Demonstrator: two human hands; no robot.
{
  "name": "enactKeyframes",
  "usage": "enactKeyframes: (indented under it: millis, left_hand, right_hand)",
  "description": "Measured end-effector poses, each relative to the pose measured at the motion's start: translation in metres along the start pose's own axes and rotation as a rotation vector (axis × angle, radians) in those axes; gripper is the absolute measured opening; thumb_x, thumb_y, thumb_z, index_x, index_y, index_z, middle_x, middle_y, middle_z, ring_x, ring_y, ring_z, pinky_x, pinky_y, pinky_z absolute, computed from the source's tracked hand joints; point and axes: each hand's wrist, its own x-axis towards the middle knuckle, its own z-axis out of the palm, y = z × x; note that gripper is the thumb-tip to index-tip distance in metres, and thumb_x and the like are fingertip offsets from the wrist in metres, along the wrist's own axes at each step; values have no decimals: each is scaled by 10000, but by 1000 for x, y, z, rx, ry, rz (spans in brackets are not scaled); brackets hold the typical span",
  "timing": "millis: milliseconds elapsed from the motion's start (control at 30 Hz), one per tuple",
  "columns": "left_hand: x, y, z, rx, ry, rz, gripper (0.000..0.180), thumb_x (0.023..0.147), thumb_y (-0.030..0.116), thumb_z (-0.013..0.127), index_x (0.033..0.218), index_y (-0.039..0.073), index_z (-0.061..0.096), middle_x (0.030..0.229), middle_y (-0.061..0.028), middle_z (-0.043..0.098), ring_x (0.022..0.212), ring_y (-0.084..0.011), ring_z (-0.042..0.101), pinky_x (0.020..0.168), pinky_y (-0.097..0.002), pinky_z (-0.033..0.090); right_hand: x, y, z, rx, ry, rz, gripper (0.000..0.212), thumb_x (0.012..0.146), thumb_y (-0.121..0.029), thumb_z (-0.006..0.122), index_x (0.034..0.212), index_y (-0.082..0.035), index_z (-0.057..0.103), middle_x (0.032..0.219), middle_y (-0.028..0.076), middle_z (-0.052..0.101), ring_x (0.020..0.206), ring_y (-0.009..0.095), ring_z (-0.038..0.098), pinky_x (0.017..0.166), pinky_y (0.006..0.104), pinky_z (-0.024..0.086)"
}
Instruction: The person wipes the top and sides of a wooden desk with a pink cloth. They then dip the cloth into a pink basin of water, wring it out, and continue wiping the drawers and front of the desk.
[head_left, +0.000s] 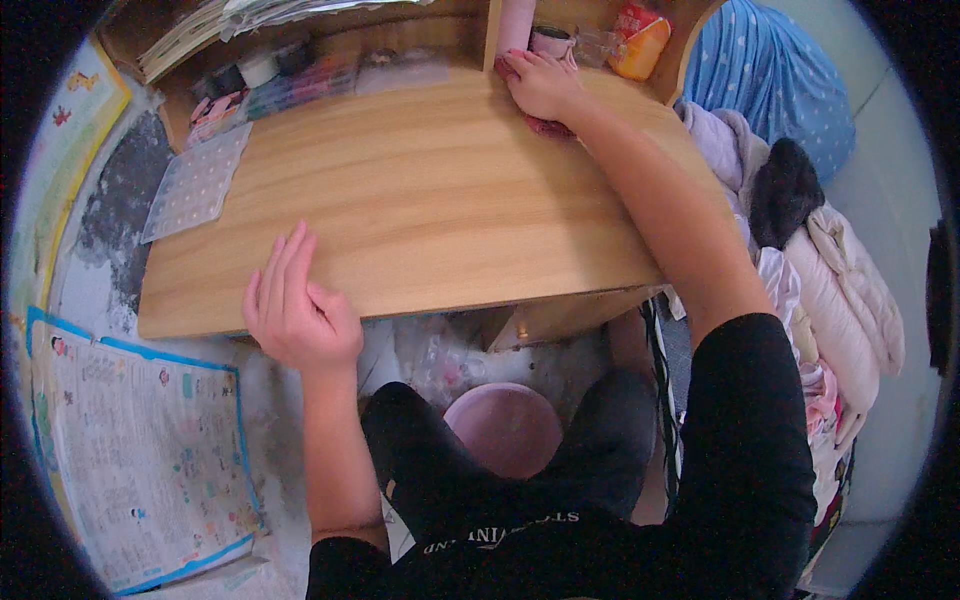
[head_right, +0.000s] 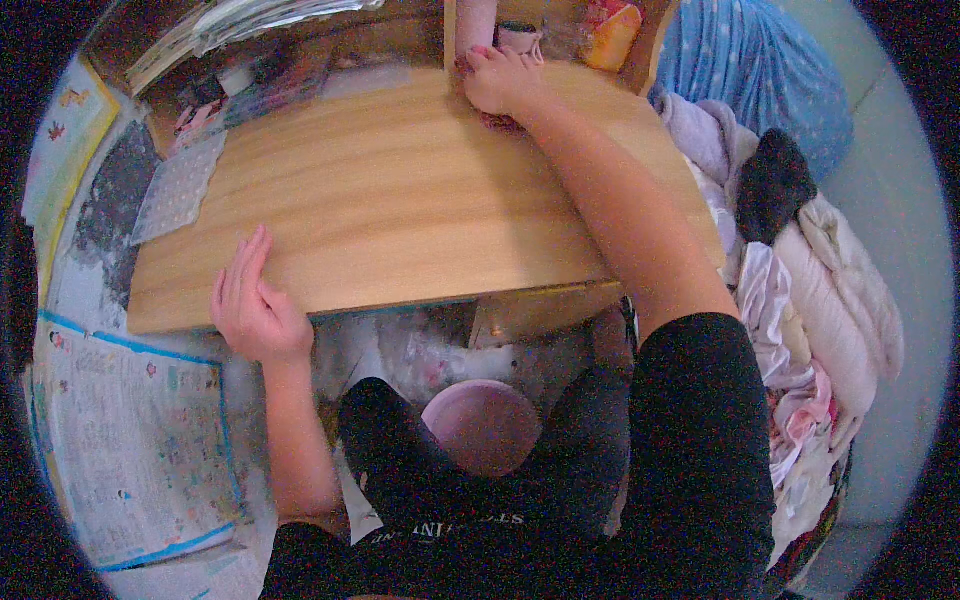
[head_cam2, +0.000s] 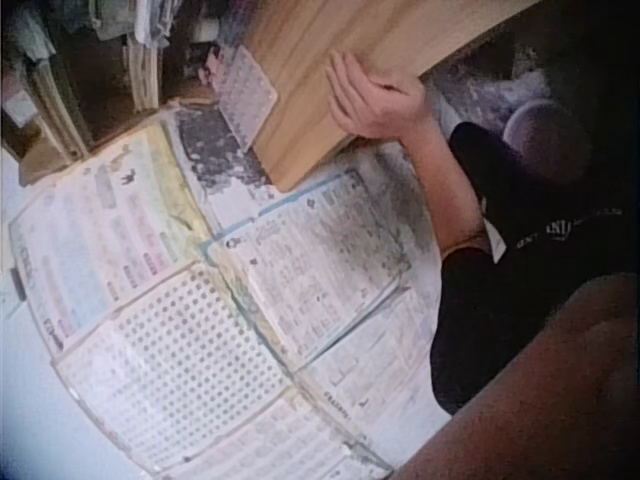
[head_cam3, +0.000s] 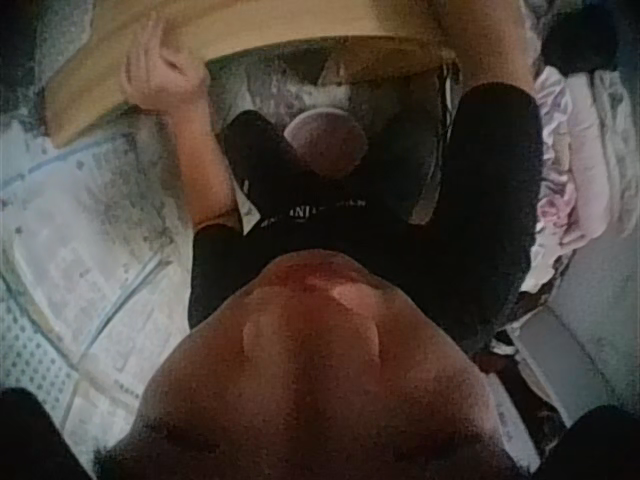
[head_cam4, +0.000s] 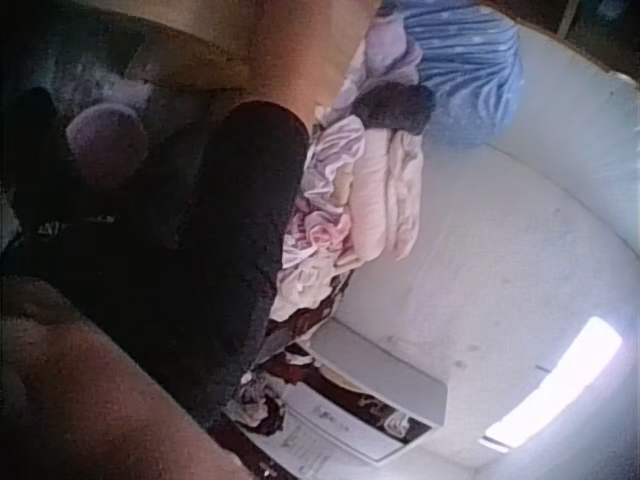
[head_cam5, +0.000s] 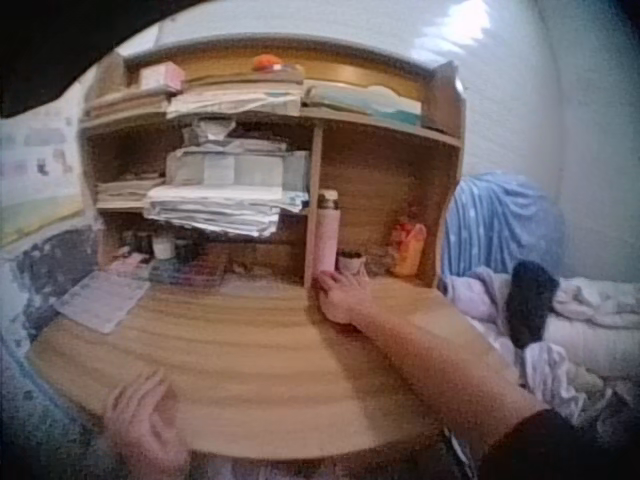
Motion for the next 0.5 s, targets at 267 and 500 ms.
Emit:
enactKeyframes:
  millis: [267,500]
  left_hand:
    - [4,-1,-4,31,19,18,448,911,110,466,1264,90,741,1343,-59,737,1284,-270,668,1140,-456,406]
    - [-3,-5,7,-6,40,6,452,924,169,483,1297,77,721,1356,-82,723,1292,-278,655,1125,-451,402]
  right_hand:
    - [-78,-57,-53,167,-91,-199,487,1030,-222,454,1479,-49,528,1543,258,502,1444,448,453,1231,521,349]
    - [-170,-135,-69,446,136,-501,512,1025,-213,540,1519,-80,517,1559,254,500,1469,438,445,1257,494,328]
